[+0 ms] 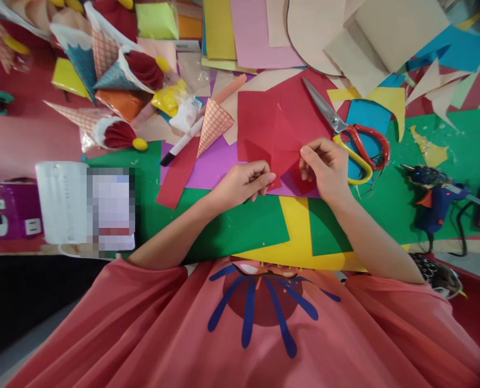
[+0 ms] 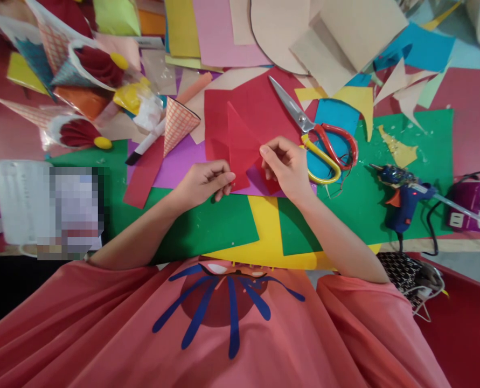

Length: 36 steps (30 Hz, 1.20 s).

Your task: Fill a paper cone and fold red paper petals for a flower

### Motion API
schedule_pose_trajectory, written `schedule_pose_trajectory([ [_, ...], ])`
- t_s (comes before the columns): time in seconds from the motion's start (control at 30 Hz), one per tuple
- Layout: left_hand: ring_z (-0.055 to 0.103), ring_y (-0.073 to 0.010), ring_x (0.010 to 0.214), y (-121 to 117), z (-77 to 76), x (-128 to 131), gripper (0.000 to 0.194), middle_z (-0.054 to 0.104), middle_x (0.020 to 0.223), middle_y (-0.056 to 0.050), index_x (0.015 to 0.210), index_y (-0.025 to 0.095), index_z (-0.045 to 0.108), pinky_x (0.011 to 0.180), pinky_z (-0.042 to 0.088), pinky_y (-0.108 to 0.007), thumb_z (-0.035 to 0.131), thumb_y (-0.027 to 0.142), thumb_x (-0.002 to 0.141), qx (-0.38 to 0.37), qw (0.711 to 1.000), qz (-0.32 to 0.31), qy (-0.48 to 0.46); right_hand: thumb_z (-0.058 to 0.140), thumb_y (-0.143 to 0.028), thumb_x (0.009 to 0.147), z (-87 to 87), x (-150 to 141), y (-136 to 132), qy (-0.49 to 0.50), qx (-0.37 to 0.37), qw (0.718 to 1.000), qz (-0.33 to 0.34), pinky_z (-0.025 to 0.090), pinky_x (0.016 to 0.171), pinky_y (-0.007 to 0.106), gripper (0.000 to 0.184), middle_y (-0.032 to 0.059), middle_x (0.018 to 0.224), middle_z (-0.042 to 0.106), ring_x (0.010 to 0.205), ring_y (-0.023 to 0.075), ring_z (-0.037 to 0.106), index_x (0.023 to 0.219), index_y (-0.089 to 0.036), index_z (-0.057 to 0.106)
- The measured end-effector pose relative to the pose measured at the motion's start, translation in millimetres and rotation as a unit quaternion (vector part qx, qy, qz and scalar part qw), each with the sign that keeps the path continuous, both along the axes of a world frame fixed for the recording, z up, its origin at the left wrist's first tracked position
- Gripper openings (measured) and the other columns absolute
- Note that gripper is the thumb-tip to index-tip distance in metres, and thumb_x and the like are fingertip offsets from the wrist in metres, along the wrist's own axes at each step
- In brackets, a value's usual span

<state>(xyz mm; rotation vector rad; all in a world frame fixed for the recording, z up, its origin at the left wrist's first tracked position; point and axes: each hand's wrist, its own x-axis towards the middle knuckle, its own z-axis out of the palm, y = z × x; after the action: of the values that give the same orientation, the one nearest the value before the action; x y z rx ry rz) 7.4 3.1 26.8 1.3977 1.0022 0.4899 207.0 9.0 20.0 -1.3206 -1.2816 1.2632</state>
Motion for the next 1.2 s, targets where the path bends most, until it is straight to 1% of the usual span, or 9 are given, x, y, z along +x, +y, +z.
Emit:
schedule_pose_trajectory([
  [0.23,0.042,-0.0026,0.039,0.3,-2.2,-0.5,0.029,0.049,0.057,0.007,0.069,0.02,0.041,0.039,0.033,-0.015,0.047,0.04,0.09,-0.001,0.999,-0.034,0.008,0.066,-0.054,0.081,0.9,0.8,-0.9,-0.006,0.002,1.0,0.001,0.035,0.037,0.018,0.037,-0.0063,0.055,0.057,0.04,0.0045,0.049,0.07,-0.021,0.054],
  [0.4,0.043,-0.0033,0.04,0.7,-1.8,-0.3,0.023,0.049,0.056,0.006,0.071,0.02,0.041,0.04,0.033,-0.015,0.051,0.034,0.087,-0.003,0.999,-0.037,0.003,0.068,-0.054,0.079,1.0,0.8,-0.7,0.012,0.002,1.0,-0.004,0.036,0.037,0.018,0.037,-0.0069,0.054,0.056,0.04,0.0044,0.049,0.07,-0.021,0.055],
  [0.57,0.046,-0.0044,0.042,0.2,0.8,-1.0,0.029,0.048,0.054,0.006,0.068,0.02,0.043,0.041,0.034,-0.016,0.059,0.04,0.082,-0.01,0.999,-0.036,-0.003,0.069,-0.053,0.079,1.3,1.4,-1.2,0.033,-0.008,0.999,0.022,0.034,0.038,0.018,0.036,-0.0064,0.055,0.057,0.04,0.0045,0.05,0.069,-0.02,0.056],
  [0.7,0.051,-0.0073,0.044,2.1,-0.8,-0.4,0.042,0.052,0.055,0.004,0.07,0.019,0.048,0.042,0.038,-0.02,0.057,0.058,0.081,-0.027,0.999,0.009,-0.041,0.068,-0.048,0.082,1.1,3.3,-3.4,0.044,-0.033,0.994,0.098,0.036,0.04,0.018,0.033,-0.0061,0.054,0.055,0.041,0.0047,0.049,0.071,-0.02,0.056],
  [0.8,0.049,-0.0084,0.046,5.9,-3.5,0.0,0.049,0.048,0.053,0.004,0.067,0.02,0.045,0.044,0.037,-0.021,0.052,0.066,0.082,0.013,0.995,0.082,-0.05,0.067,-0.048,0.083,3.4,4.0,-4.6,0.045,-0.048,0.986,0.15,0.036,0.041,0.018,0.033,-0.0058,0.055,0.055,0.044,0.0053,0.05,0.072,-0.019,0.056],
  [0.87,0.041,-0.0069,0.048,7.9,-4.7,-0.4,0.05,0.039,0.053,0.005,0.061,0.02,0.041,0.045,0.033,-0.021,0.055,0.063,0.082,0.067,0.991,0.106,-0.045,0.067,-0.049,0.082,6.2,3.4,-4.7,0.045,-0.053,0.978,0.198,0.035,0.043,0.019,0.035,-0.0054,0.056,0.054,0.046,0.0056,0.05,0.071,-0.018,0.055],
  [0.97,0.031,-0.0059,0.05,7.9,-5.2,-1.2,0.047,0.031,0.054,0.006,0.059,0.019,0.038,0.046,0.026,-0.02,0.055,0.053,0.085,0.113,0.99,0.078,-0.021,0.07,-0.049,0.079,9.2,0.7,-5.4,0.029,-0.051,0.968,0.243,0.033,0.044,0.019,0.039,-0.0061,0.054,0.05,0.047,0.005,0.047,0.065,-0.017,0.052],
  [1.07,0.028,-0.0054,0.05,4.9,-4.7,-1.2,0.037,0.031,0.054,0.007,0.06,0.018,0.038,0.046,0.024,-0.02,0.054,0.04,0.086,0.129,0.991,0.033,0.02,0.069,-0.049,0.08,8.2,-3.2,-7.8,0.017,-0.054,0.975,0.217,0.029,0.042,0.019,0.041,-0.0075,0.051,0.045,0.045,0.0045,0.042,0.064,-0.018,0.048],
  [1.2,0.029,-0.0053,0.05,2.5,-4.7,-0.4,0.029,0.033,0.054,0.008,0.063,0.018,0.041,0.048,0.025,-0.02,0.052,0.033,0.085,0.151,0.988,-0.004,0.031,0.066,-0.05,0.083,4.3,-6.8,-11.3,0.029,-0.063,0.983,0.169,0.033,0.043,0.02,0.036,-0.0074,0.052,0.047,0.045,0.0053,0.045,0.069,-0.019,0.053],
])
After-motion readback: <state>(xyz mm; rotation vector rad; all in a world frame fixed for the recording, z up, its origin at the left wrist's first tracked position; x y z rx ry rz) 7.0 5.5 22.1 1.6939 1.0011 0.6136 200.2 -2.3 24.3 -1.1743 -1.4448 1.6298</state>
